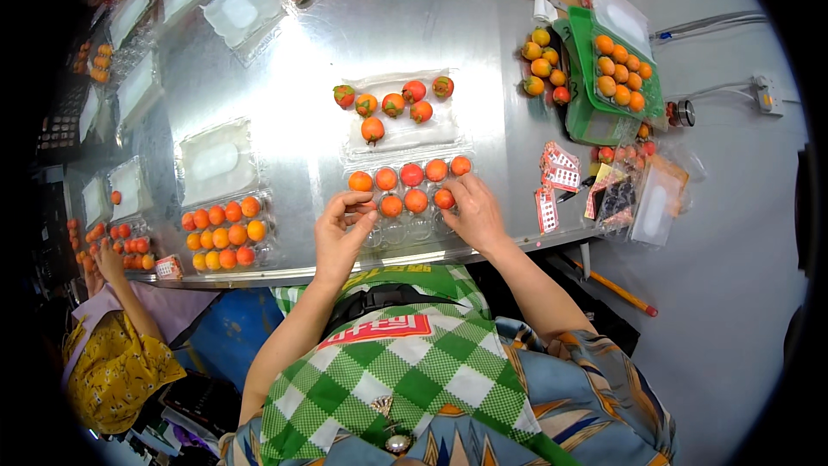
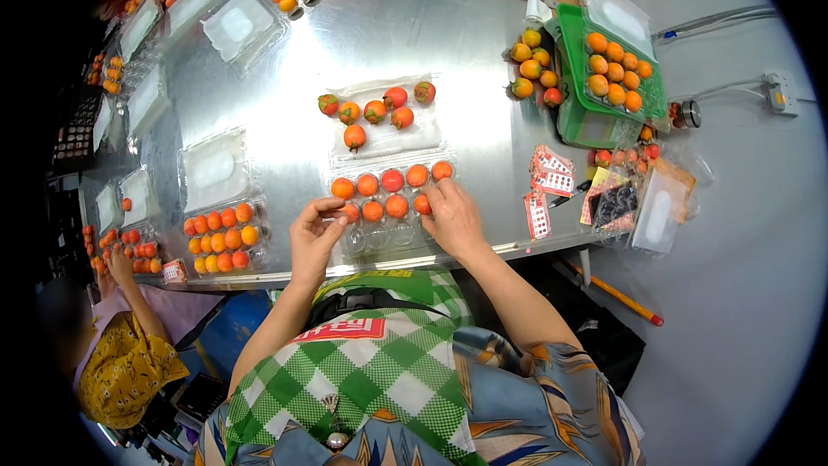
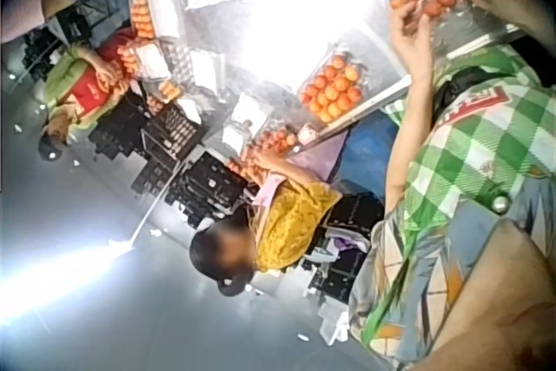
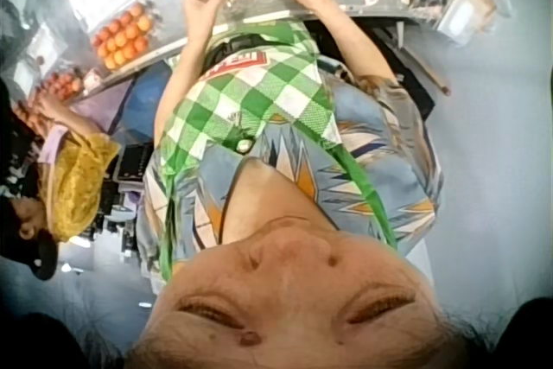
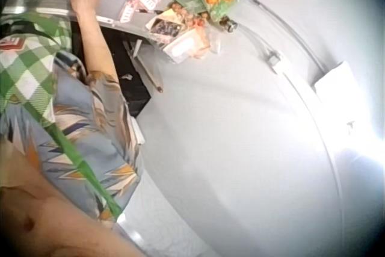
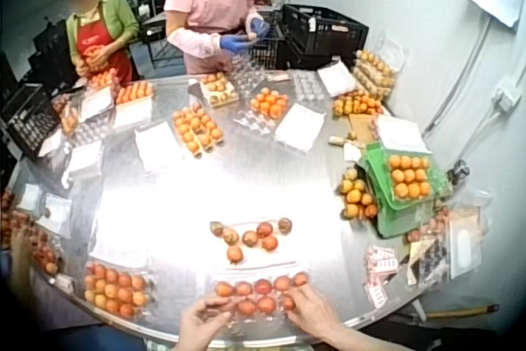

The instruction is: The person places small orange fruits into clear plastic trays on a stainless steel table. They arrange the fruits in rows, seal the trays with lids, and apply labels before stacking the finished packages.

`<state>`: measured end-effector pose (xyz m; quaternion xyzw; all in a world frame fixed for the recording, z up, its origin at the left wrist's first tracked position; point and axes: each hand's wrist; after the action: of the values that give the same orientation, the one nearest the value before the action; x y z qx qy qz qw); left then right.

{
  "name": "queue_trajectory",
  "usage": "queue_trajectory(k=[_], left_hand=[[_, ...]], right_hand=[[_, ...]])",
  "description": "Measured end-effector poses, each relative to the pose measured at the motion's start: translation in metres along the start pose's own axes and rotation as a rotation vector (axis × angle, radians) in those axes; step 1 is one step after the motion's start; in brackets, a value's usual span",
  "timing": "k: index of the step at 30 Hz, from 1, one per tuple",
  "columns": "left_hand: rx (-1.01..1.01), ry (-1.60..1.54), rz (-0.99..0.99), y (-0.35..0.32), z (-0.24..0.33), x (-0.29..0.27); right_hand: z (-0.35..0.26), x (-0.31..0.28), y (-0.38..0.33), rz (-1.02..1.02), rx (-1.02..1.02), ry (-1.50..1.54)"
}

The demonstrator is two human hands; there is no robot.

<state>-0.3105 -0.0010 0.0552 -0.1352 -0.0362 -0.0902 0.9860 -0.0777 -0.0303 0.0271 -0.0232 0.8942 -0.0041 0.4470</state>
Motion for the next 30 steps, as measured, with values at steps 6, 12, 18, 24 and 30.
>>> queue_trajectory(k=[6,12,18,24,30], left_hand=[[-0.057,-0.048,0.075,0.000,0.000,-0.007],[-0.201,-0.064,0.225,0.002,-0.012,-0.022],[-0.153,-0.057,0.261,0.000,-0.009,-0.028],[-0.150,-0.073,0.263,-0.004,-0.024,-0.036],[-0.176,-0.064,0.223,0.000,-0.026,-0.029]], right_hand=[[-0.023,-0.010,-0.003,-0.040,-0.024,0.128],[-0.059,0.035,-0.006,-0.104,-0.305,0.239],[-0.070,0.078,0.004,-0.125,-0.496,-0.135],[-0.063,0.053,0.038,-0.072,-0.410,0.131],[0.000,0.034,0.115,0.293,-0.086,-0.139]])
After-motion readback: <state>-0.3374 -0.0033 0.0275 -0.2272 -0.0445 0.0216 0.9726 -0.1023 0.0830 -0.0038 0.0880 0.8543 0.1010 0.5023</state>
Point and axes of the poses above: each hand's wrist, its own y-axis towards the middle knuckle, its own x-axis out of the palm, z = x × y, and after that the axes turned 2 degrees about x, right-handed
